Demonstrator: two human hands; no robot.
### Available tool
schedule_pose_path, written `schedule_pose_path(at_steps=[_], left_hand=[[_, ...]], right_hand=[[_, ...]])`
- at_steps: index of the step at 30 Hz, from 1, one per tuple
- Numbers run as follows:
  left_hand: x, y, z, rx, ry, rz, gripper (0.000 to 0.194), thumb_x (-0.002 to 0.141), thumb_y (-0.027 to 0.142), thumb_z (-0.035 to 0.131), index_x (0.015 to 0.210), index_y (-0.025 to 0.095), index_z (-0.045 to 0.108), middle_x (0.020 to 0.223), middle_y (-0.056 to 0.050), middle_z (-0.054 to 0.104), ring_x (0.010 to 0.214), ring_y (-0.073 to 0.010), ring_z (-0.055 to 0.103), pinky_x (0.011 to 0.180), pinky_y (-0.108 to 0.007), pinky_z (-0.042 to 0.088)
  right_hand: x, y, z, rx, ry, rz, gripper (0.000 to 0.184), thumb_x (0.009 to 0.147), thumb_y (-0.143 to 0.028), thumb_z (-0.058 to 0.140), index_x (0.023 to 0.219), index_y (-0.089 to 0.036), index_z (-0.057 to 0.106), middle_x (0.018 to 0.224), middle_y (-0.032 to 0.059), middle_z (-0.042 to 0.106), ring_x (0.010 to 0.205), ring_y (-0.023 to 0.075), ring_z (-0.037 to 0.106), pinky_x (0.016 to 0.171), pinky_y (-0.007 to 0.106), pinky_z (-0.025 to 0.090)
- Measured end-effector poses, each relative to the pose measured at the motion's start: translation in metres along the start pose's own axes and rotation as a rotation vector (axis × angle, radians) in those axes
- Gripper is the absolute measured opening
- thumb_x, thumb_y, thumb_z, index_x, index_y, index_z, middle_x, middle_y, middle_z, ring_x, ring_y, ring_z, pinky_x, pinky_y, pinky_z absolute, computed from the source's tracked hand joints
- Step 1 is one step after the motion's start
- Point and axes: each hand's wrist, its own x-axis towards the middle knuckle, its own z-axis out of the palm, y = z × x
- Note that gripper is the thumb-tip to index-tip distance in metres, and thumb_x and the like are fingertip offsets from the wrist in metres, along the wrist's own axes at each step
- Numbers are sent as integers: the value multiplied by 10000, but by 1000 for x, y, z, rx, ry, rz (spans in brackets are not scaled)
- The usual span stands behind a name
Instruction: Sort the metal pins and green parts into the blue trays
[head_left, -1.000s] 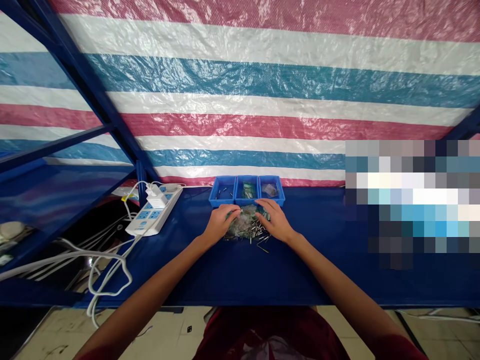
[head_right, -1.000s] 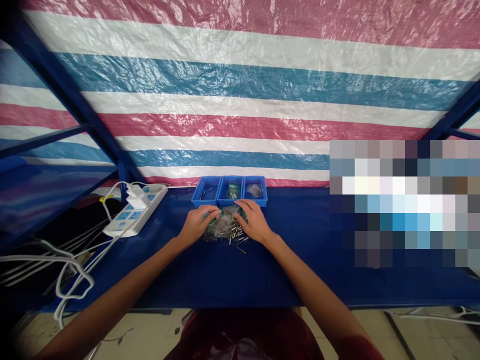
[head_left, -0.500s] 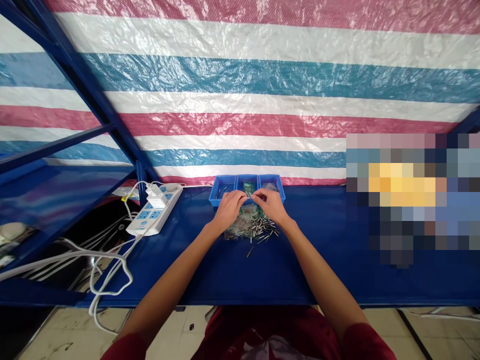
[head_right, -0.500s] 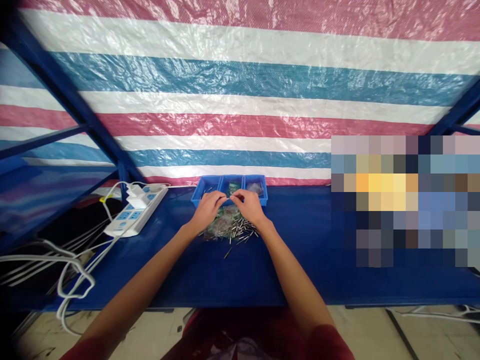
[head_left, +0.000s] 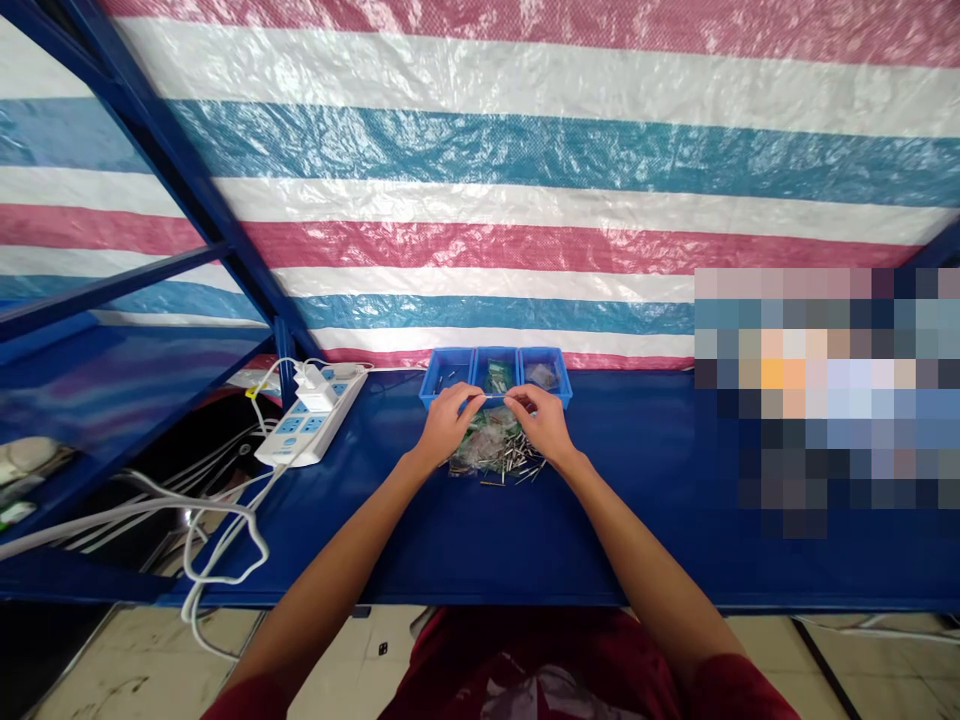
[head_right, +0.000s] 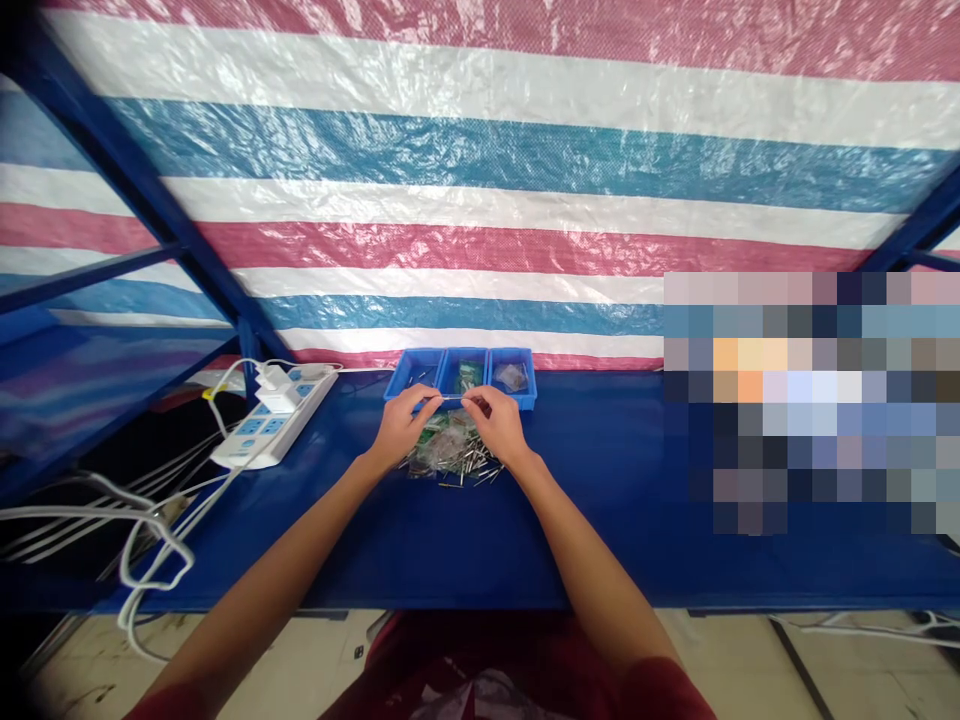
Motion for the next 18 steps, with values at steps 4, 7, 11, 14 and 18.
schedule_pose_path(at_steps=[4, 7, 11, 14, 18], left_hand=[[-3, -1, 2, -17, -19, 15, 357, 983, 423, 386, 869, 181, 622, 815, -46, 657, 775, -179, 597, 757, -289, 441], [-6, -1, 4, -19, -20, 24, 361, 983, 424, 386, 870, 182, 630, 802, -45, 657, 770, -176, 599, 758, -287, 448], [-7, 0, 5, -33, -2, 9, 353, 980, 417, 395, 869, 184, 635, 813, -48, 668, 776, -173, 608, 774, -287, 459], [-7, 0, 4, -51, 8, 4, 349, 980, 400, 401, 856, 178, 642, 801, -50, 669, 776, -173, 614, 771, -287, 466], [-7, 1, 3, -94, 36, 7, 321, 963, 420, 445, 917, 182, 656, 840, -52, 685, 777, -170, 626, 759, -285, 482]], right_hand=[[-4, -1, 1, 8, 0, -4, 270, 887, -418, 527, 896, -183, 659, 776, 41, 666, 634, 153, 585, 612, 270, 486], [-5, -2, 2, -4, -17, -16, 276, 904, -410, 499, 855, -186, 654, 803, 48, 676, 655, 156, 596, 637, 278, 498], [-6, -3, 1, -12, -18, -19, 260, 892, -414, 516, 887, -195, 656, 843, 55, 686, 675, 167, 614, 648, 288, 509], [-6, -2, 1, -27, -18, -36, 273, 901, -422, 504, 867, -201, 659, 844, 58, 685, 675, 170, 613, 656, 293, 511], [-7, -2, 2, -65, -15, -41, 333, 928, -462, 461, 856, -206, 662, 830, 62, 684, 681, 177, 615, 677, 302, 508]])
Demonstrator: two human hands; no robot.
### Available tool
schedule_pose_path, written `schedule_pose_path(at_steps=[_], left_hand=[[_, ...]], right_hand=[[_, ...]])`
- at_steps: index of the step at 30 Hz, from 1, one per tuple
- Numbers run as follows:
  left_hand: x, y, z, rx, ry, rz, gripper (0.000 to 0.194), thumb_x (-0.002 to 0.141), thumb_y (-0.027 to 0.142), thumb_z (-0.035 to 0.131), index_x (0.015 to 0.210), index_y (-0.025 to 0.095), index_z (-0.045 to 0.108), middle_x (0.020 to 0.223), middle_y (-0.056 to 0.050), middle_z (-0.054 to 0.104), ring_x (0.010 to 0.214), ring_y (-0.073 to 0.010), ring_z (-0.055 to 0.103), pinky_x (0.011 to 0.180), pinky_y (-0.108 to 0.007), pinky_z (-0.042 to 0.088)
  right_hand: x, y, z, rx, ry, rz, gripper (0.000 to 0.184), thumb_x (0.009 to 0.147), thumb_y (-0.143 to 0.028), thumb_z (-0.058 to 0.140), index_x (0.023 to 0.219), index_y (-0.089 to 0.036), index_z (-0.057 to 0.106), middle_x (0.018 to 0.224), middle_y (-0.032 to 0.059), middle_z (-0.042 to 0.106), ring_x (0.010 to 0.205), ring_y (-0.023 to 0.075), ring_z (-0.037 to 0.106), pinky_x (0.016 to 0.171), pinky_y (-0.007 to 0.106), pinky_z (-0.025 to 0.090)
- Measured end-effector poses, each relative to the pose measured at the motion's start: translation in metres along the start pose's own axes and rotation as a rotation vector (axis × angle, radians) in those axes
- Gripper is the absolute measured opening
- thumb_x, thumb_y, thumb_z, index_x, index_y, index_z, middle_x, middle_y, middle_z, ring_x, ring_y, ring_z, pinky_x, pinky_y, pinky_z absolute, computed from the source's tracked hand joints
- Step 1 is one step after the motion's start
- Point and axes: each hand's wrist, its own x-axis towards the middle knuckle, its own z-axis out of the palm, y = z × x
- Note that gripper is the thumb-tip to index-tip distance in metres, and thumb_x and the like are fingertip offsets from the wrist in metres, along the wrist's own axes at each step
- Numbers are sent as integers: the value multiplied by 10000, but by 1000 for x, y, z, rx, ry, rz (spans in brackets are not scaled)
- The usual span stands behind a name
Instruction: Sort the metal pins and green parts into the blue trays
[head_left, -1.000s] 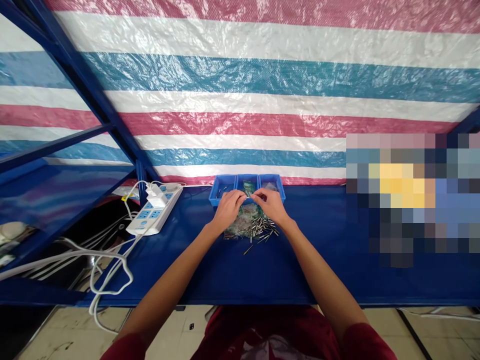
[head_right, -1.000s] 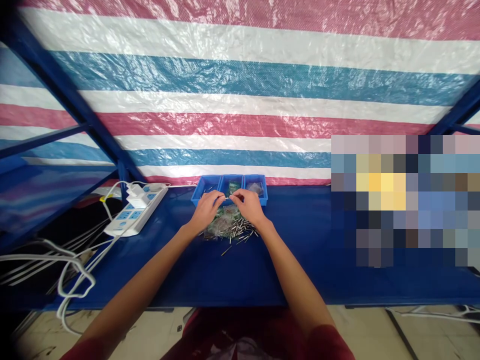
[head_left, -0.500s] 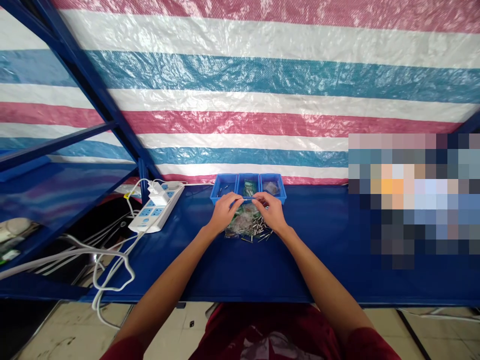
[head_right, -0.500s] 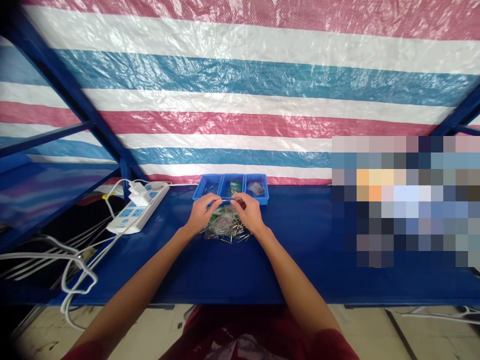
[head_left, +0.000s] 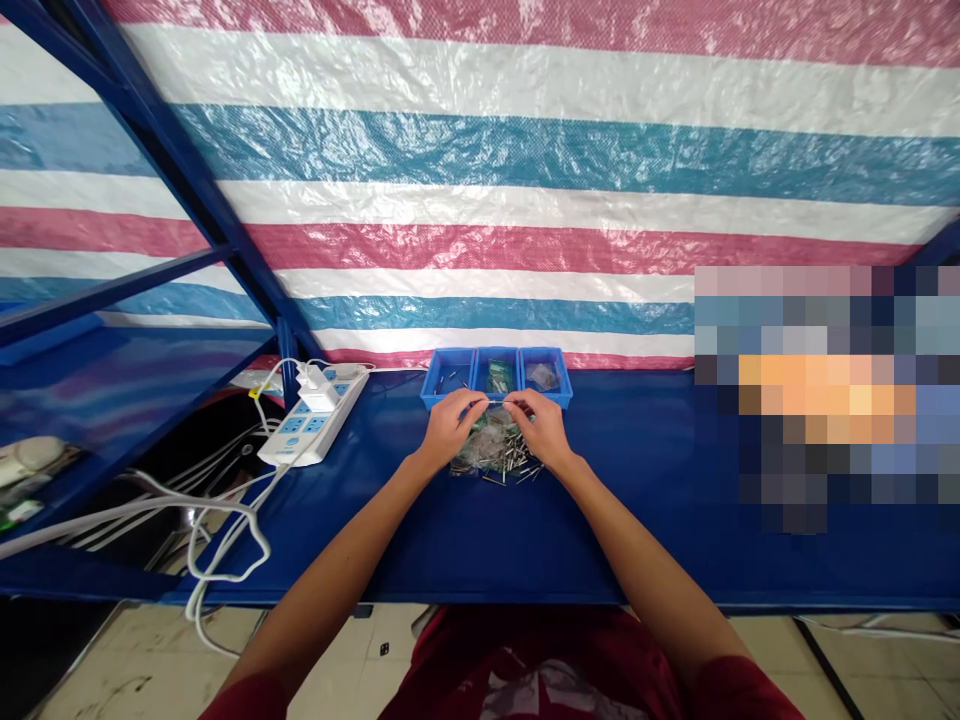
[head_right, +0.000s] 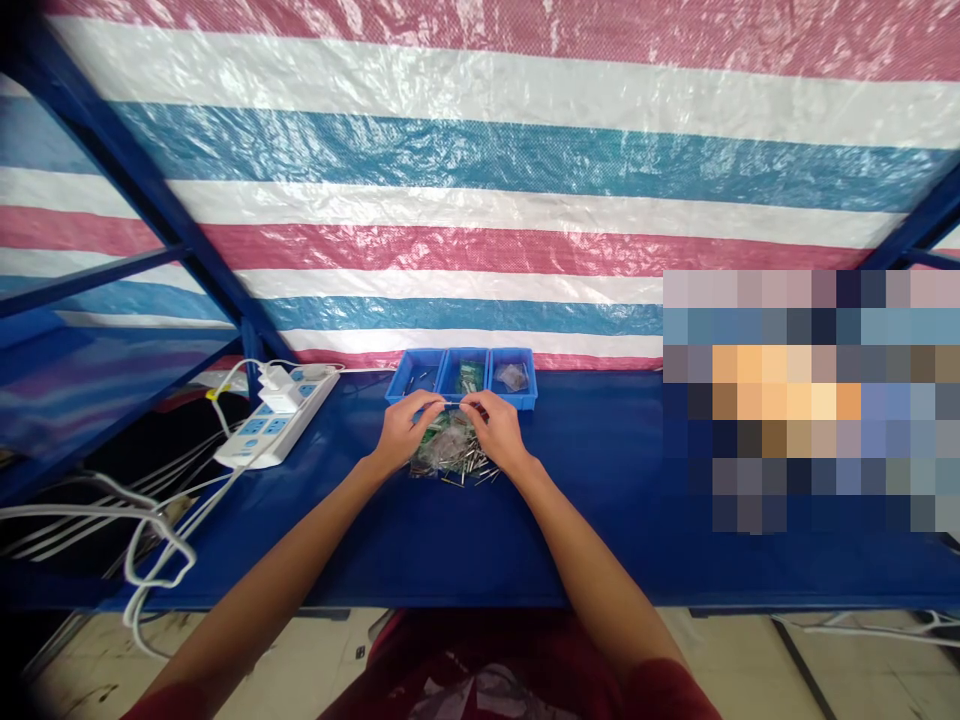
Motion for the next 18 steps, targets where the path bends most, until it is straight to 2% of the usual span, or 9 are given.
schedule_pose_path(at_steps=[3, 8, 10, 14, 18], left_hand=[[0, 1, -1, -27, 31, 29, 290, 936, 429, 507, 941, 187, 666, 851, -53, 694, 767, -169, 632, 748, -285, 493], [1, 3, -3, -13, 47, 38, 298, 954, 388, 479, 850, 183, 669, 805, -52, 691, 760, -168, 634, 741, -278, 487], [0, 4, -3, -10, 54, -7, 317, 952, 400, 472, 830, 181, 666, 784, -48, 686, 738, -164, 630, 731, -273, 488], [-1, 5, 0, -84, 61, -121, 344, 926, 429, 501, 767, 173, 668, 739, -37, 686, 693, -157, 623, 716, -271, 498], [0, 4, 9, -390, 157, -289, 314, 812, 468, 649, 821, 158, 691, 799, -56, 717, 733, -187, 668, 714, -299, 539]], right_hand=[[-1, 1, 1, -11, -12, -18, 372, 941, -483, 436, 852, -202, 663, 804, 62, 681, 670, 175, 615, 673, 300, 501], [-2, 0, 2, -3, -6, -3, 358, 927, -491, 463, 899, -200, 670, 799, 57, 688, 670, 177, 617, 671, 300, 502], [-3, -1, 3, 12, 11, 10, 342, 912, -491, 489, 927, -199, 667, 821, 57, 690, 667, 174, 613, 673, 300, 507], [-3, -4, 3, 24, 12, 4, 348, 918, -488, 472, 855, -201, 659, 802, 51, 679, 657, 167, 602, 667, 295, 504], [-3, -6, 3, 38, 36, 22, 353, 919, -487, 469, 829, -198, 649, 749, 44, 664, 620, 162, 592, 643, 292, 495]])
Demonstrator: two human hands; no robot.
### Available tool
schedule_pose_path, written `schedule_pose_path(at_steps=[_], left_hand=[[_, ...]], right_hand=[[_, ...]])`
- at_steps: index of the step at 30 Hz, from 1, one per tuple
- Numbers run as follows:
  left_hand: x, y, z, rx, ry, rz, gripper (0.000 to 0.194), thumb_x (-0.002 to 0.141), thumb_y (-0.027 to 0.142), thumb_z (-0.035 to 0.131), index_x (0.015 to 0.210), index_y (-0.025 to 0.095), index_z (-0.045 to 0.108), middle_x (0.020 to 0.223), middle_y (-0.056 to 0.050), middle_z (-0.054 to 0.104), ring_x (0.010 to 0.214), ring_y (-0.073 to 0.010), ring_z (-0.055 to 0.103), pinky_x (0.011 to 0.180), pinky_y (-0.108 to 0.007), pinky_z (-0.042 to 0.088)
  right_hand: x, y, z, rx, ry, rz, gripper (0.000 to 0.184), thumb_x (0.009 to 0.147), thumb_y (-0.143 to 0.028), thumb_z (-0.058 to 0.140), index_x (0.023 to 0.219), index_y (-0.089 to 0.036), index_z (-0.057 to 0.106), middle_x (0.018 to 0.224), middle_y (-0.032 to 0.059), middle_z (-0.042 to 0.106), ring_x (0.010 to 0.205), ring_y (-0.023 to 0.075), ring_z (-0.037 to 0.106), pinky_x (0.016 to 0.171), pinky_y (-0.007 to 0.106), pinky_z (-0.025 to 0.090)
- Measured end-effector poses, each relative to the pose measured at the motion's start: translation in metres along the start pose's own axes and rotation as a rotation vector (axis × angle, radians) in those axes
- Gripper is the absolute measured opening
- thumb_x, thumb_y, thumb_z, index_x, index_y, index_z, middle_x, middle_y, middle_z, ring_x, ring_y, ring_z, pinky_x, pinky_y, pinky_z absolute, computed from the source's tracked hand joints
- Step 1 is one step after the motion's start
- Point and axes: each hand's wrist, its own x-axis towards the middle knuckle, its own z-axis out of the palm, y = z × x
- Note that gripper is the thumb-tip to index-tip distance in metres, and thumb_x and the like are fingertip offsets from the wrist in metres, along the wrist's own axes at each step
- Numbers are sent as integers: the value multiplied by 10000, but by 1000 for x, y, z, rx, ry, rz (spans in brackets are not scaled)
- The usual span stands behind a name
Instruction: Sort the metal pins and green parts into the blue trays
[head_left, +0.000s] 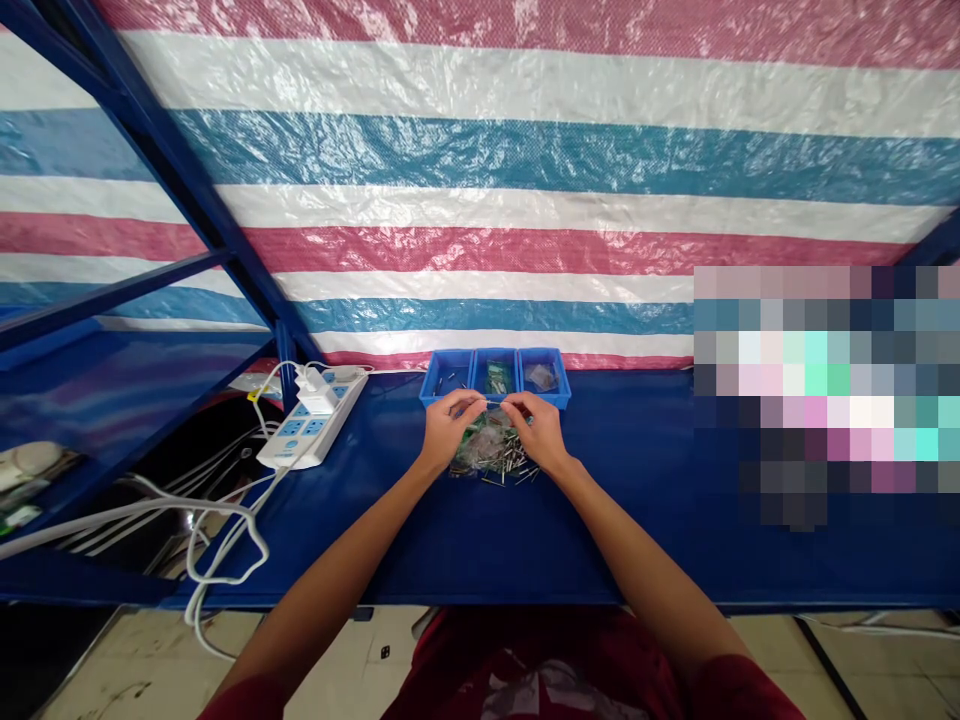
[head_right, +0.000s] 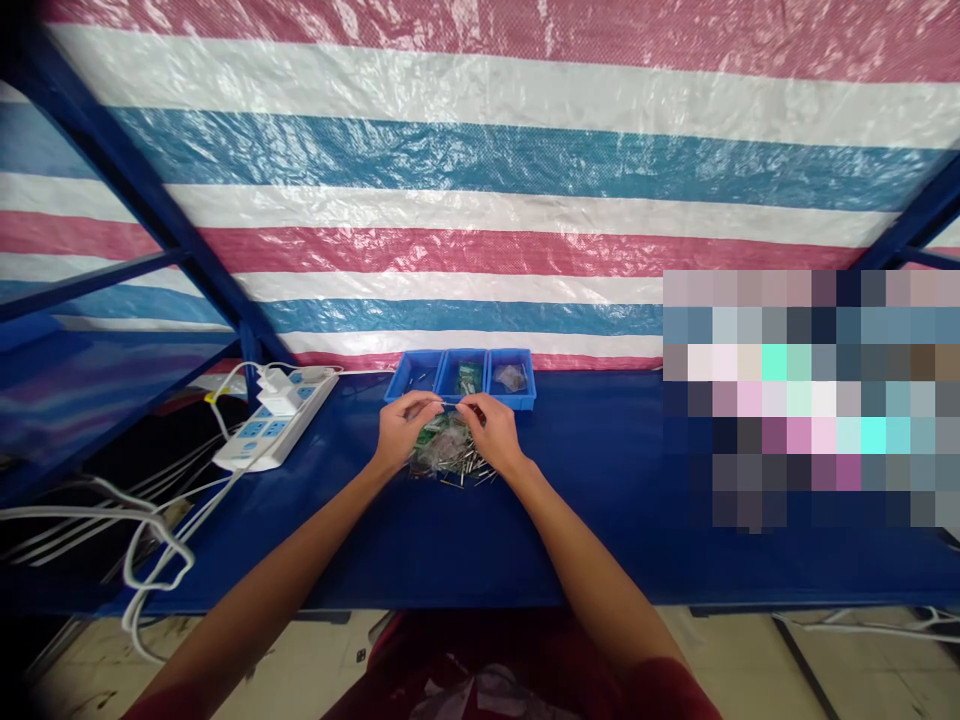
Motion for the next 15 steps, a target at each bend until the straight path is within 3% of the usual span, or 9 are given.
schedule_pose_path(at_steps=[3, 6, 11, 15], left_hand=[[1, -6, 6, -214, 28, -127, 371, 717, 482, 739, 891, 154, 713, 876, -83, 733, 800, -223, 694, 726, -332, 564], [1, -10, 10, -268, 19, -183, 383, 686, 485, 765, 883, 158, 731, 909, -92, 739, 852, -239, 694, 768, -363, 571], [-1, -12, 12, -275, -7, -164, 337, 698, 449, 769, 876, 163, 745, 930, -85, 740, 891, -235, 681, 807, -362, 557], [-1, -5, 9, -156, -48, -94, 291, 811, 435, 673, 906, 169, 742, 944, -76, 741, 883, -225, 681, 813, -345, 545]], right_hand=[[-1, 0, 2, 40, 25, 41, 348, 913, -490, 474, 829, -198, 644, 689, 28, 637, 574, 156, 580, 604, 285, 484], [-2, 1, 5, 79, 21, 69, 337, 905, -485, 483, 818, -199, 640, 654, 14, 612, 545, 150, 567, 580, 280, 477], [-3, 0, 8, 122, 3, 70, 300, 901, -454, 496, 819, -200, 632, 674, 10, 623, 534, 144, 561, 577, 276, 474], [-3, -1, 6, 101, 38, 95, 301, 920, -426, 468, 842, -193, 642, 643, 5, 603, 522, 145, 561, 568, 272, 457]])
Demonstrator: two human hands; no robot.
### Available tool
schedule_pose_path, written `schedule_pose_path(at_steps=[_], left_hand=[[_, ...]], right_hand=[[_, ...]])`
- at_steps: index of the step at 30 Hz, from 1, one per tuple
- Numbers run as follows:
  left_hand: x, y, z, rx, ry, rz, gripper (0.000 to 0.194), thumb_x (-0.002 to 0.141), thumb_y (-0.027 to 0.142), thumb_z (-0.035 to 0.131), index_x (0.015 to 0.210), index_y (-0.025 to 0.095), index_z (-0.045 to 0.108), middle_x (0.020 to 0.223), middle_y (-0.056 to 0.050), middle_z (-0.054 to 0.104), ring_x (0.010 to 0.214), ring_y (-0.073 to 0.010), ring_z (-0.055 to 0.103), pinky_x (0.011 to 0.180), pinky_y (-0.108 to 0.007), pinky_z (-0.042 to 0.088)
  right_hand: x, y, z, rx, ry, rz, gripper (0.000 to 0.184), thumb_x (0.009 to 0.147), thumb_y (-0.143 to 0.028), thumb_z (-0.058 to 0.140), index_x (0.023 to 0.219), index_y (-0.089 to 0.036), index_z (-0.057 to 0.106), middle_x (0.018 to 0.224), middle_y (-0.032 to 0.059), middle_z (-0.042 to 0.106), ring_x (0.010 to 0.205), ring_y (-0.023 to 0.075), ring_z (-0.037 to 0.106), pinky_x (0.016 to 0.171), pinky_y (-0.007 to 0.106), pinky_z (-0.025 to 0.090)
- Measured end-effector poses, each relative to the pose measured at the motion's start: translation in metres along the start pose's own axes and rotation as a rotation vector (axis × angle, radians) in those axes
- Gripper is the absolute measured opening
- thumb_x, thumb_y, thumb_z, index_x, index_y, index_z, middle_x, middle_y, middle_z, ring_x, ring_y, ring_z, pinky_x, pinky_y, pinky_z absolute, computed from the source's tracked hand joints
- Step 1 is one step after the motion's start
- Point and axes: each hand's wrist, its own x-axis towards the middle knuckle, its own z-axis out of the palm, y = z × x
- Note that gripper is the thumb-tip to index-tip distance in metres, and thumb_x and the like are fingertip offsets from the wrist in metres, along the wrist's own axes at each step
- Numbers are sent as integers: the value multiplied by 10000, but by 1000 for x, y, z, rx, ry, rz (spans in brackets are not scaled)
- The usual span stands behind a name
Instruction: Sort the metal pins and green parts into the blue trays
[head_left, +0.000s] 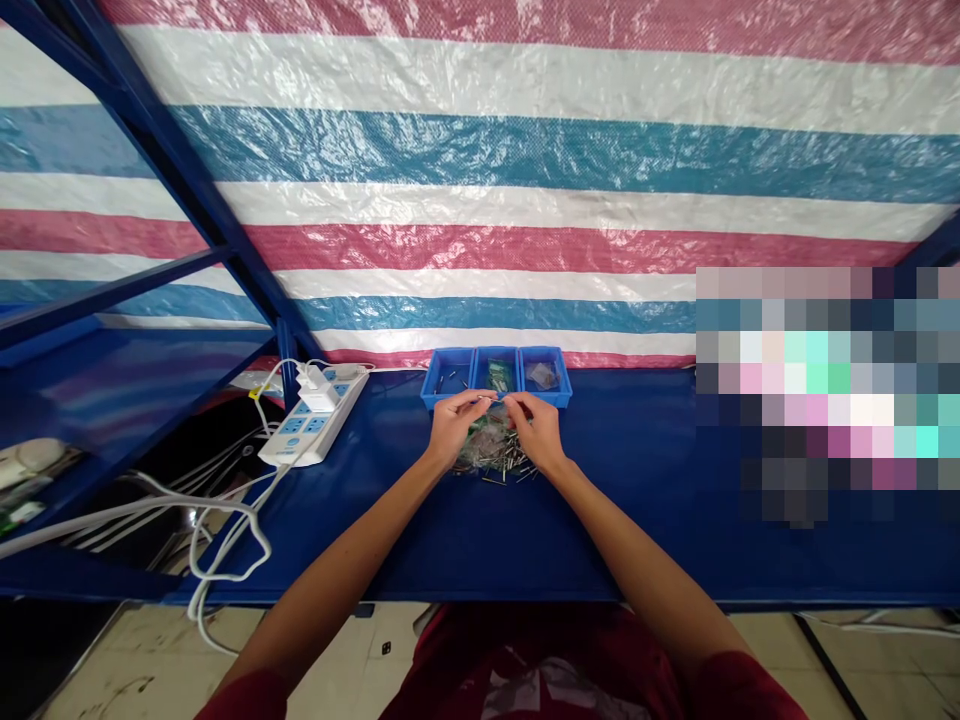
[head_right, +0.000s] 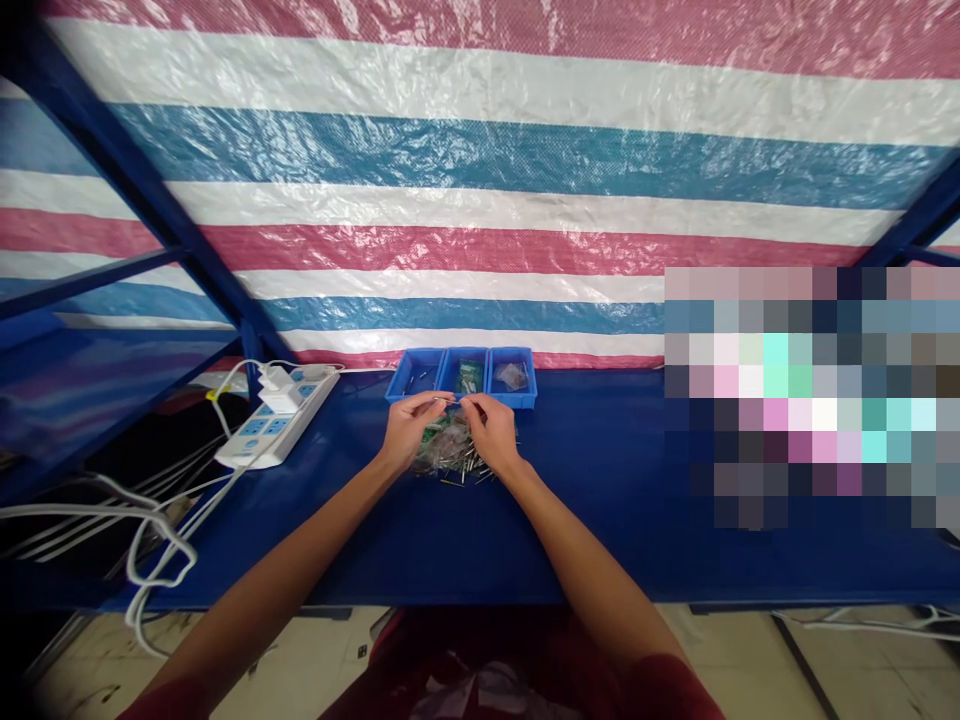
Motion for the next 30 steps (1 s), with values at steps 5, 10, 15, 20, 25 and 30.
schedule_pose_path(at_steps=[5, 10, 15, 20, 25, 30], left_hand=[[1, 4, -8, 375, -113, 249, 322, 935, 427, 511, 960, 191, 731, 939, -64, 730, 899, -209, 659, 865, -337, 501], [1, -2, -10, 459, -151, 382, 363, 922, 467, 525, 1006, 186, 740, 767, -55, 710, 708, -178, 626, 713, -296, 497], [0, 1, -10, 302, -91, 195, 271, 851, 404, 642, 909, 158, 741, 636, -22, 686, 560, -145, 598, 585, -244, 476], [5, 3, -12, 258, -81, 200, 285, 907, 368, 552, 931, 154, 739, 763, -53, 691, 615, -133, 580, 616, -238, 470], [6, 4, -14, 220, -135, 174, 350, 942, 410, 469, 1037, 153, 687, 758, -40, 659, 596, -117, 532, 602, -226, 452], [2, 5, -13, 204, -220, 110, 364, 954, 429, 439, 1167, 166, 572, 599, 33, 556, 498, -95, 467, 537, -198, 403]], right_hand=[[1, -2, -4, -11, 78, 38, 330, 938, -420, 419, 908, -187, 651, 648, 3, 605, 530, 141, 565, 580, 263, 457], [0, -2, -3, -35, 93, 40, 354, 942, -425, 407, 893, -181, 660, 649, 2, 604, 526, 129, 561, 575, 247, 449], [0, -1, -3, -46, 105, 15, 331, 929, -411, 429, 885, -183, 665, 659, 9, 617, 547, 138, 562, 582, 255, 451], [0, -2, -4, -66, 92, -12, 308, 911, -385, 448, 877, -174, 669, 698, 31, 645, 562, 146, 561, 571, 263, 442], [1, -2, -4, -73, 83, -6, 294, 902, -379, 461, 885, -177, 675, 727, 38, 662, 581, 148, 566, 585, 266, 453], [0, 2, -2, -71, 5, -47, 260, 873, -368, 523, 965, -180, 677, 756, 37, 664, 602, 149, 566, 604, 268, 470]])
